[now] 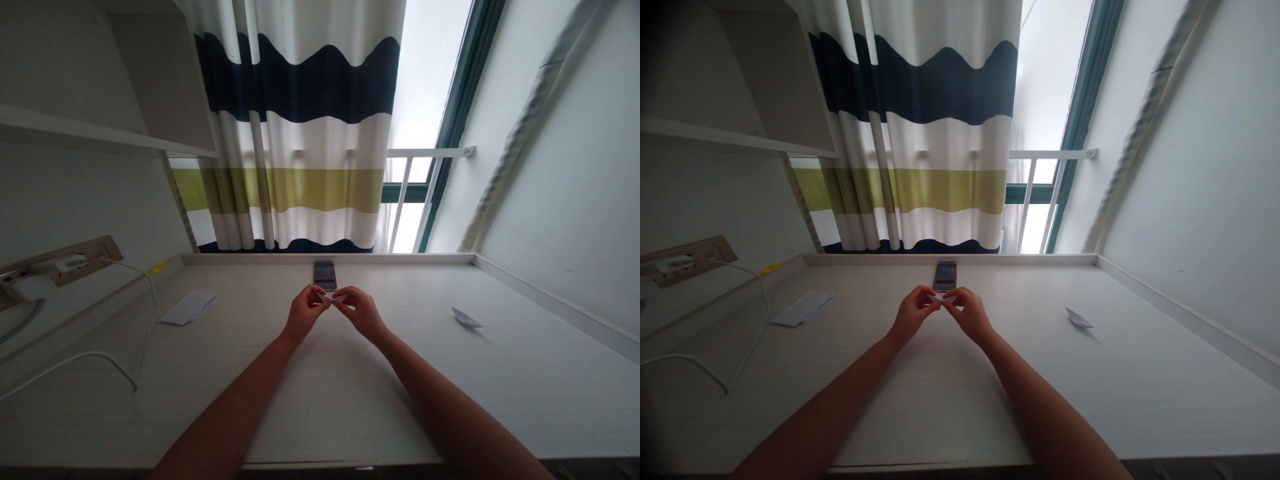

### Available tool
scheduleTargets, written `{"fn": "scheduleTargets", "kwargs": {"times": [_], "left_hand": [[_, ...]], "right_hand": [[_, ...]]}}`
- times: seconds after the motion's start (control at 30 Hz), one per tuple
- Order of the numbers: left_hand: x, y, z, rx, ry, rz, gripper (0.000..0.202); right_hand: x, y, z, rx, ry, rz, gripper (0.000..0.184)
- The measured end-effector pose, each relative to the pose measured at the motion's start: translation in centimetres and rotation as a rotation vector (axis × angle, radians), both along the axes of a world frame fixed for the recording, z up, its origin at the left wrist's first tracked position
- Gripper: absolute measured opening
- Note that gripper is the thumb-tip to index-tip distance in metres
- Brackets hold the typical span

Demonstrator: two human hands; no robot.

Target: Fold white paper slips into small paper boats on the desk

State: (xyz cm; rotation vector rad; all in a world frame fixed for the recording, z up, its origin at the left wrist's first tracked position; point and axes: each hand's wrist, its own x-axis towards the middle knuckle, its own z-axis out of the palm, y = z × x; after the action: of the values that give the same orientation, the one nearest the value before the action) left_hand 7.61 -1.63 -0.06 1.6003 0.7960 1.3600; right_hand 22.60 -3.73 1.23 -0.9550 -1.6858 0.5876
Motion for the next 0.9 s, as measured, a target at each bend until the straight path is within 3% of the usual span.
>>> {"fn": "scheduleTargets", "kwargs": {"times": [0.27, 0.9], "left_hand": [[0.25, -0.02, 0.20, -0.067, -0.052, 0.026, 0.025], [-0.04, -0.39, 0.40, 0.086, 0.163, 0.068, 0.018]], "right_hand": [[-0.16, 0.51, -0.57, -0.179, 0.211, 0.012, 0.021], [-0.02, 0.67, -0.78, -0.092, 0.078, -0.016, 0.017]]}}
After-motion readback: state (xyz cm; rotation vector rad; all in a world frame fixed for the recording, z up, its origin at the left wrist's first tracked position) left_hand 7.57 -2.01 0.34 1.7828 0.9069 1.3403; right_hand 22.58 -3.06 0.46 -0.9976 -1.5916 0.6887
